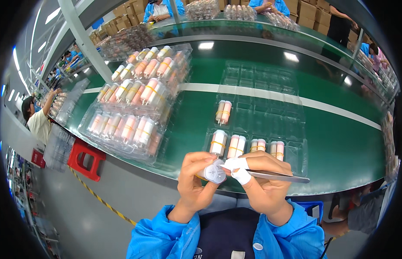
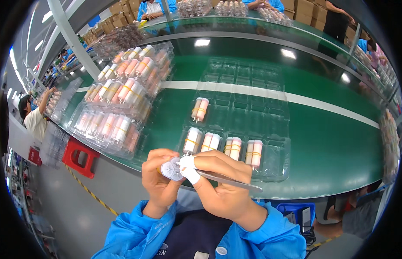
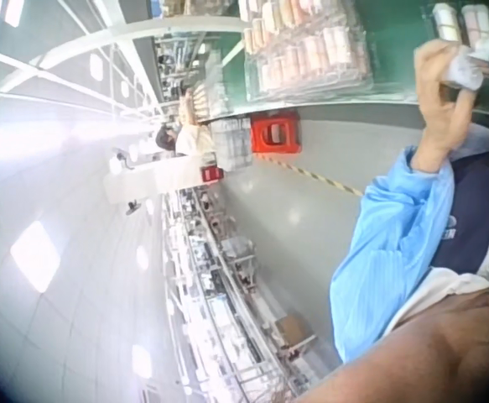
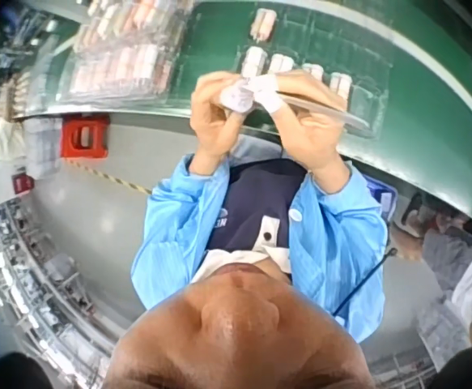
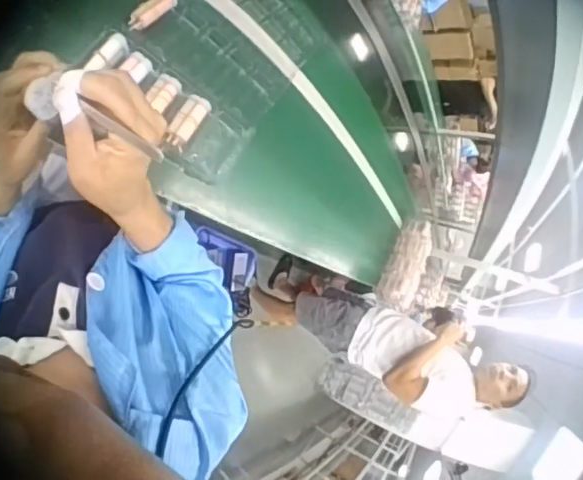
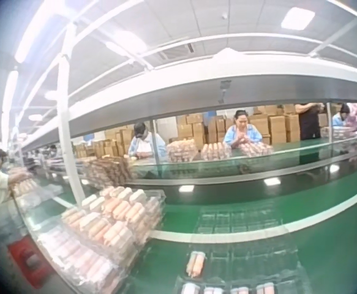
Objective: The person uses tweezers to insert small white components into cylindrical objects with rubber bands. They handle the objects one at a time, placing them into a clear plastic tray on the assembly line.
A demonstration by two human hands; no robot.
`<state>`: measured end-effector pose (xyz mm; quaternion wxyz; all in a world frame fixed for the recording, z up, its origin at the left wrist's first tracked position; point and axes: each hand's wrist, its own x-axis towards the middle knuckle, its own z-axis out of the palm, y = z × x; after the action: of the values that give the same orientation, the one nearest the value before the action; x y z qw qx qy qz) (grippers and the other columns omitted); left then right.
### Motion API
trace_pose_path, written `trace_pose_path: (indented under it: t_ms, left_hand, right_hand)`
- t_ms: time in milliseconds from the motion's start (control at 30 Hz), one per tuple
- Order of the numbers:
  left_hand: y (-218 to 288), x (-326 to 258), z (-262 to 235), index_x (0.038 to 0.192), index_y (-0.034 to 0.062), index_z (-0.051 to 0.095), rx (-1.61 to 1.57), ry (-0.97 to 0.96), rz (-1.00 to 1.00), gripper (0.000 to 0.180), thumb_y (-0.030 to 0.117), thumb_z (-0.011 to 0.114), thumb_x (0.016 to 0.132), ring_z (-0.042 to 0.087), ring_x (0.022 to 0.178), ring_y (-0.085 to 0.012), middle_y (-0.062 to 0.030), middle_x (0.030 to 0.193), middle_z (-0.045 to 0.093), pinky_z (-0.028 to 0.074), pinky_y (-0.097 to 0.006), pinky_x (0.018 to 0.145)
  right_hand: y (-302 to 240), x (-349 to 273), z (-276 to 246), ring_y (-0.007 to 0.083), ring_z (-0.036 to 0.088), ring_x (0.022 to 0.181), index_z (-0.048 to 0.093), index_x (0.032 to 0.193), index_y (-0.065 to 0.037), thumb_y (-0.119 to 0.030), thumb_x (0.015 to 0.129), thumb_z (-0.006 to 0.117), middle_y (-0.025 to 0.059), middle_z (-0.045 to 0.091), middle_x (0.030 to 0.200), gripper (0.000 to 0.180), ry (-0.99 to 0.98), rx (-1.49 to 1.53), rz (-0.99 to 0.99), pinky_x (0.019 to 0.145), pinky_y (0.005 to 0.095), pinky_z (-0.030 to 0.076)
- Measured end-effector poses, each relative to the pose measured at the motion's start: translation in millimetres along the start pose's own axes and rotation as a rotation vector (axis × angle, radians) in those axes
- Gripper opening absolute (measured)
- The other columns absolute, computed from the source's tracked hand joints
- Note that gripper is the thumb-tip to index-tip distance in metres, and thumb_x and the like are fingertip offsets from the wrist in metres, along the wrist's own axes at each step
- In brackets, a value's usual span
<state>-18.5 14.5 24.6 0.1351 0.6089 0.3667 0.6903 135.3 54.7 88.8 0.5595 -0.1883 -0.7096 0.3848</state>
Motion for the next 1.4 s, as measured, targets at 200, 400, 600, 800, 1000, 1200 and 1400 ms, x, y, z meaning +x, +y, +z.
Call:
trace_pose_path:
  t_ms: [200,400,600,800,1000,1200,1400]
  left_hand:
    - [8.0,1.6,5.4,0.113,0.0004,0.054,0.072,0.004,0.03,0.046,-0.006,0.072,0.071,0.06,0.093,-0.0254,-0.0197,0.104,0.058,0.05,-0.033,0.078]
    - [4.3,-4.1,0.3,0.119,0.0023,0.047,0.156,-0.117,0.074,0.05,-0.005,0.07,0.075,0.056,0.096,-0.0233,-0.019,0.109,0.051,0.05,-0.032,0.079]
    - [0.1,-5.3,1.1,0.111,0.0002,0.055,0.187,-0.117,0.107,0.049,-0.009,0.071,0.066,0.058,0.087,-0.0266,-0.019,0.102,0.058,0.049,-0.034,0.072]
    - [5.1,-7.8,7.3,0.114,-0.0009,0.053,-0.04,-0.041,-0.08,0.049,-0.007,0.073,0.069,0.06,0.092,-0.0243,-0.0197,0.105,0.058,0.05,-0.033,0.076]
    - [7.0,-9.6,5.3,0.115,-0.0025,0.052,-0.067,-0.03,-0.156,0.052,-0.005,0.076,0.068,0.062,0.092,-0.0238,-0.0198,0.107,0.059,0.052,-0.032,0.078]
    - [6.7,-11.2,6.3,0.113,-0.0024,0.053,0.003,-0.054,-0.129,0.053,-0.004,0.078,0.066,0.064,0.093,-0.0259,-0.0217,0.107,0.061,0.052,-0.033,0.079]
    - [1.1,-17.7,12.7,0.117,-0.0005,0.045,0.058,-0.111,-0.065,0.057,-0.003,0.077,0.069,0.061,0.097,-0.0286,-0.0241,0.111,0.059,0.05,-0.036,0.083]
  right_hand:
    - [-5.8,-2.4,-4.0,0.0187,0.066,0.071,0.065,0.089,0.003,0.006,0.076,0.065,0.0136,0.066,0.082,0.014,0.003,-0.023,0.008,0.063,0.0274,0.052]
    - [-7.8,0.1,-6.4,0.0209,0.065,0.067,0.064,0.087,0.002,0.006,0.074,0.063,0.014,0.065,0.081,0.014,-0.031,-0.078,-0.023,0.06,0.0279,0.051]
    - [-15.8,14.3,-18.2,0.0215,0.064,0.066,0.064,0.085,0.002,0.006,0.072,0.059,0.0135,0.063,0.076,0.014,-0.201,-0.116,0.103,0.057,0.0288,0.05]
    - [2.0,3.7,-17.7,0.0198,0.067,0.077,0.064,0.09,0.006,0.004,0.084,0.06,0.0134,0.065,0.086,0.008,0.01,0.309,0.298,0.067,0.0292,0.057]
    - [11.4,-19.2,-19.7,0.0233,0.068,0.081,0.063,0.095,0.008,0.005,0.084,0.062,0.0159,0.065,0.089,0.011,0.145,0.511,0.314,0.073,0.0334,0.059]
    - [13.7,-32.0,-17.0,0.0211,0.066,0.081,0.065,0.096,0.006,0.005,0.082,0.065,0.0161,0.065,0.089,0.014,0.148,0.43,0.283,0.071,0.0316,0.055]
    - [13.1,-39.8,-13.8,0.0204,0.066,0.082,0.067,0.097,0.003,0.001,0.08,0.068,0.0155,0.067,0.091,0.017,0.13,0.232,0.223,0.072,0.0309,0.053]
